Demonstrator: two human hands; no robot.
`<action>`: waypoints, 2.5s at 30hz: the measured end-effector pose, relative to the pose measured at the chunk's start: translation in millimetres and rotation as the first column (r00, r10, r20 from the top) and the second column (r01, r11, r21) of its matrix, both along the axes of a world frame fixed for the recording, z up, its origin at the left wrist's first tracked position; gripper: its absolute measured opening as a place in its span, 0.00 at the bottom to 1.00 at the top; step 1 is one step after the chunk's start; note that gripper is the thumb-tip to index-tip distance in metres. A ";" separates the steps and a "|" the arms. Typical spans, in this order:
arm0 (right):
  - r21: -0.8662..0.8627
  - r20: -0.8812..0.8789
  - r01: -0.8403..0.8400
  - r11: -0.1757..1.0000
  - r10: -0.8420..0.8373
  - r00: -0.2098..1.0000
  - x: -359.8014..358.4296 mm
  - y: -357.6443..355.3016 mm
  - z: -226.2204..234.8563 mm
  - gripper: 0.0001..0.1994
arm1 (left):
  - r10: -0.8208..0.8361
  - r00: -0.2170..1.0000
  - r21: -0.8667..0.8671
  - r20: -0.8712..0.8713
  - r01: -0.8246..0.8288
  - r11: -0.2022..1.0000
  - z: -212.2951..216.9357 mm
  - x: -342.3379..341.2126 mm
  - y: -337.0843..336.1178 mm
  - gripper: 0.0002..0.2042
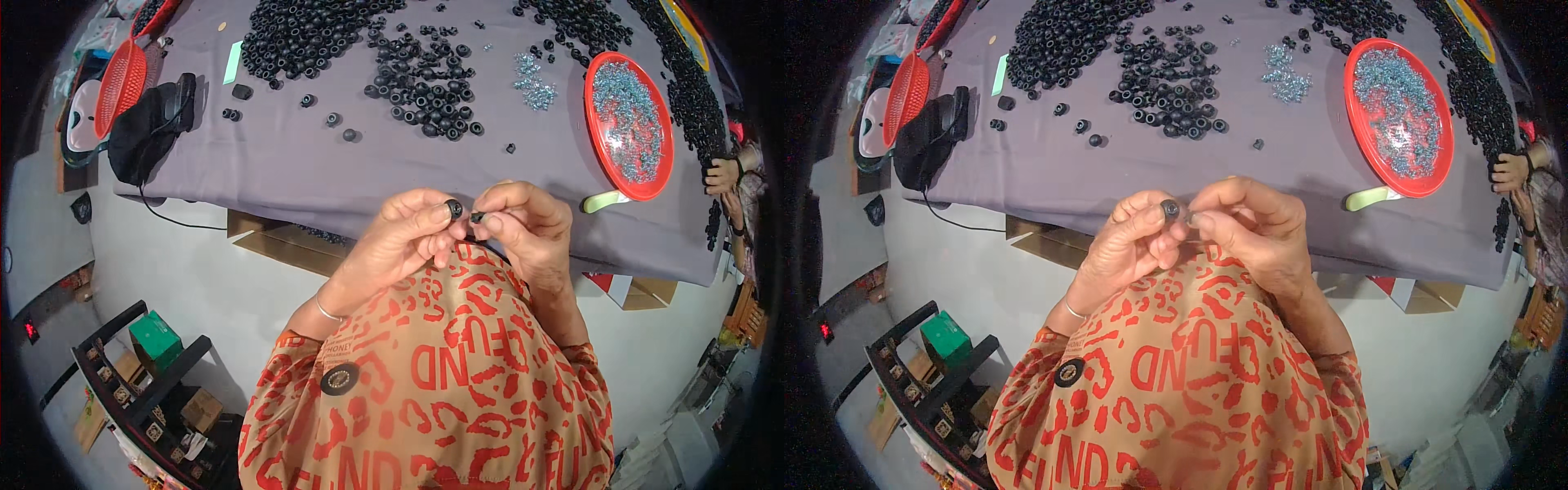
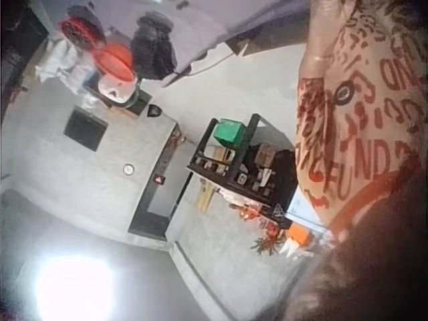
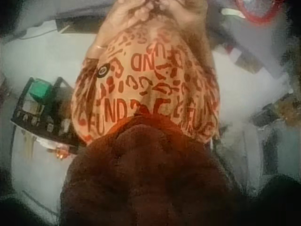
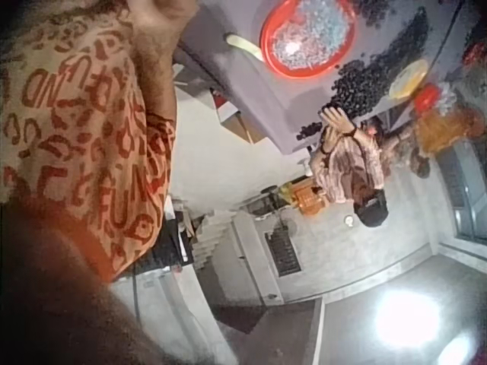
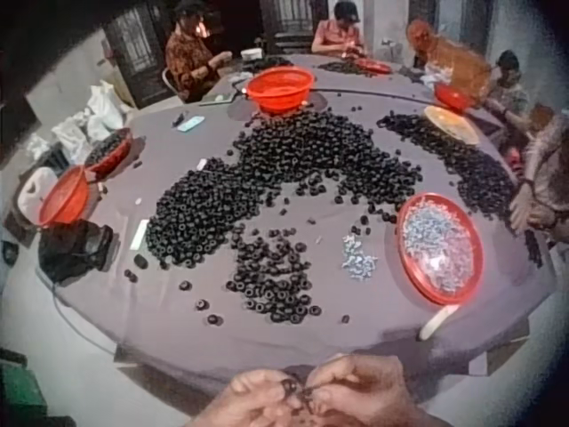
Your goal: The person repeatedly assembles small components by picking up rubber pieces and small metal pins by hand and inserting the pins into the rubber pieces.
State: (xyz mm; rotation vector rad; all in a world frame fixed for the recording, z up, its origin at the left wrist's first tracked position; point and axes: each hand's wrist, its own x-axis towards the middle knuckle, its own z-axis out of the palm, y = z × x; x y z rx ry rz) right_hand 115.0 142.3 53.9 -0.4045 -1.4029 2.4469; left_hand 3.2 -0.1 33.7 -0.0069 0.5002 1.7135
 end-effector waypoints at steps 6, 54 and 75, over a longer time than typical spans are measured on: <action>0.014 0.020 0.013 1.000 -0.013 1.000 0.5 -0.3 0.3 0.07 | 0.009 0.999 -0.100 -0.052 -0.014 0.995 4.5 3.7 -1.7 0.07; 0.828 -0.081 0.173 0.534 -0.191 0.978 9.6 -11.1 20.2 0.11 | 0.070 0.973 -0.049 -0.219 -0.083 0.995 8.4 25.3 -5.8 0.06; 0.683 0.058 -0.115 0.721 0.103 0.993 8.5 2.9 5.6 0.11 | -0.155 0.856 -0.225 -0.494 0.047 0.973 0.7 0.4 -16.4 0.04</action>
